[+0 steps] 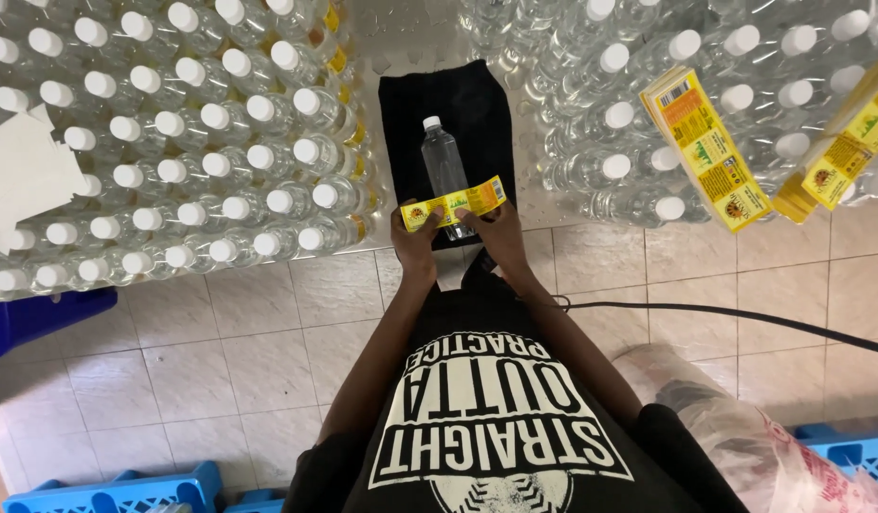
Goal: Manually applying adhesive labels to plastic water bottles by peeling the backing and wrapping the label around the bottle.
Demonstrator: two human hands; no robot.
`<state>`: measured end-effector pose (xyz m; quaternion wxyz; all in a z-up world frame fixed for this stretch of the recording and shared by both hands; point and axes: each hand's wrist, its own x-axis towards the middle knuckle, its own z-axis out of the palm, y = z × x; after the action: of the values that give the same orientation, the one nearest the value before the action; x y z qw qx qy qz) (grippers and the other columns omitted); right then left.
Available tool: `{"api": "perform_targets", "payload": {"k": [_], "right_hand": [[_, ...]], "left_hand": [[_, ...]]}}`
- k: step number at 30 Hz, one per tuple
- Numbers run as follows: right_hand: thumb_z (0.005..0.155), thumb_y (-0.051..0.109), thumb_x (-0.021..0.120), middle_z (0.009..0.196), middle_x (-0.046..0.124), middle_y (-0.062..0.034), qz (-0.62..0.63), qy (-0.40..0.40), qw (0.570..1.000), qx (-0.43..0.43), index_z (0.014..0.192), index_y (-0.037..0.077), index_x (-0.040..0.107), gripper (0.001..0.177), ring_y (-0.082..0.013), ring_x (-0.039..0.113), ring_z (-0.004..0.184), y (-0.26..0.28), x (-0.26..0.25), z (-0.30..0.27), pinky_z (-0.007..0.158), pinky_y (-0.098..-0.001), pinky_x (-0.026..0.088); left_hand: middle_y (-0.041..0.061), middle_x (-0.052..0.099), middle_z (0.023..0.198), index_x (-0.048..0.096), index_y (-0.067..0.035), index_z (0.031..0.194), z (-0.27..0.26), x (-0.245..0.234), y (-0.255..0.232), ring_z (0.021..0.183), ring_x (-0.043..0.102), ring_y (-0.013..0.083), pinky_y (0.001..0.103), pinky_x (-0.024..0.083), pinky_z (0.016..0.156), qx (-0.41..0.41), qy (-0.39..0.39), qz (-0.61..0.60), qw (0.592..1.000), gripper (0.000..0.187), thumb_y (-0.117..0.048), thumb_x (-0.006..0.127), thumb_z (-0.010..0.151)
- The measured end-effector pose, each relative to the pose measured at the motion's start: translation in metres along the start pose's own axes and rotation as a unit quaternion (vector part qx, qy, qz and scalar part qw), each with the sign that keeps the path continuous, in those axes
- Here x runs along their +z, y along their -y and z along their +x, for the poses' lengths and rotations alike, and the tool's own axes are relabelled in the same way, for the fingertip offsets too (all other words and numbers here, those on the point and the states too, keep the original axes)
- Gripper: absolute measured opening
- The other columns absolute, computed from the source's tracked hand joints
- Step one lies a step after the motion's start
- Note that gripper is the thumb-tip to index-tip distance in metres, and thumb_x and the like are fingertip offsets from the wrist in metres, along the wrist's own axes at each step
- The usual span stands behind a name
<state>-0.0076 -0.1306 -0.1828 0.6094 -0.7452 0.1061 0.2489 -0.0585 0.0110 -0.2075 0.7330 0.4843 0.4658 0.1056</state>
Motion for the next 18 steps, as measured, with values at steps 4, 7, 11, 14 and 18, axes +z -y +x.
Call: {"api": "perform_targets", "payload": {"k": [4, 7, 11, 14, 18], "right_hand": [[0.092, 0.038, 0.094, 0.11, 0.07, -0.0134, 0.063, 0.024, 0.998, 0.017, 0.141, 0.001, 0.06, 0.071, -0.0197, 0.069, 0.102, 0.026, 0.006, -0.003, 0.091, -0.0418, 0.054], [0.092, 0.033, 0.093, 0.115, 0.068, -0.0144, 0.099, 0.035, 0.994, 0.012, 0.137, 0.0, 0.062, 0.064, -0.0222, 0.068, 0.109, 0.03, 0.003, -0.014, 0.092, -0.0416, 0.053], [0.089, 0.02, 0.097, 0.127, 0.068, -0.0161, 0.139, 0.044, 0.989, -0.01, 0.142, -0.001, 0.061, 0.067, -0.0247, 0.066, 0.126, 0.033, -0.023, -0.023, 0.104, -0.0451, 0.053], [0.086, 0.021, 0.097, 0.122, 0.072, -0.0129, 0.139, 0.069, 0.988, -0.017, 0.134, 0.003, 0.065, 0.061, -0.0207, 0.066, 0.118, 0.085, -0.048, -0.058, 0.101, -0.0422, 0.054], [0.084, 0.016, 0.096, 0.133, 0.073, -0.0181, 0.141, 0.125, 0.979, -0.072, 0.159, 0.002, 0.052, 0.087, -0.025, 0.063, 0.126, 0.094, -0.068, -0.065, 0.11, -0.0452, 0.05]], "left_hand": [[0.016, 0.064, 0.123, 0.057, -0.004, 0.145, -0.004, -0.002, -0.003, 0.113, 0.07, 0.0293, 0.041, 0.066, 0.096, -0.046, 0.02, -0.062, 0.997, 0.069, -0.01, 0.097, 0.089], [0.025, 0.054, 0.141, 0.044, -0.004, 0.159, -0.037, 0.003, -0.035, 0.129, 0.064, 0.0359, 0.046, 0.058, 0.11, -0.052, 0.045, -0.067, 0.995, 0.088, -0.017, 0.096, 0.089], [0.034, 0.046, 0.16, 0.02, -0.003, 0.173, -0.066, 0.011, -0.092, 0.147, 0.057, 0.0445, 0.061, 0.042, 0.125, 0.034, 0.114, 0.002, 0.993, 0.111, -0.049, 0.086, 0.097], [0.033, 0.043, 0.167, 0.028, 0.0, 0.171, -0.061, 0.013, -0.122, 0.158, 0.038, 0.0484, 0.059, 0.036, 0.13, 0.118, 0.161, 0.097, 0.975, 0.1, -0.051, 0.08, 0.101], [0.029, 0.058, 0.154, 0.015, -0.005, 0.175, -0.073, 0.046, -0.148, 0.145, 0.059, 0.0389, 0.057, 0.043, 0.125, 0.143, 0.258, -0.001, 0.955, 0.116, -0.051, 0.086, 0.096]]}}
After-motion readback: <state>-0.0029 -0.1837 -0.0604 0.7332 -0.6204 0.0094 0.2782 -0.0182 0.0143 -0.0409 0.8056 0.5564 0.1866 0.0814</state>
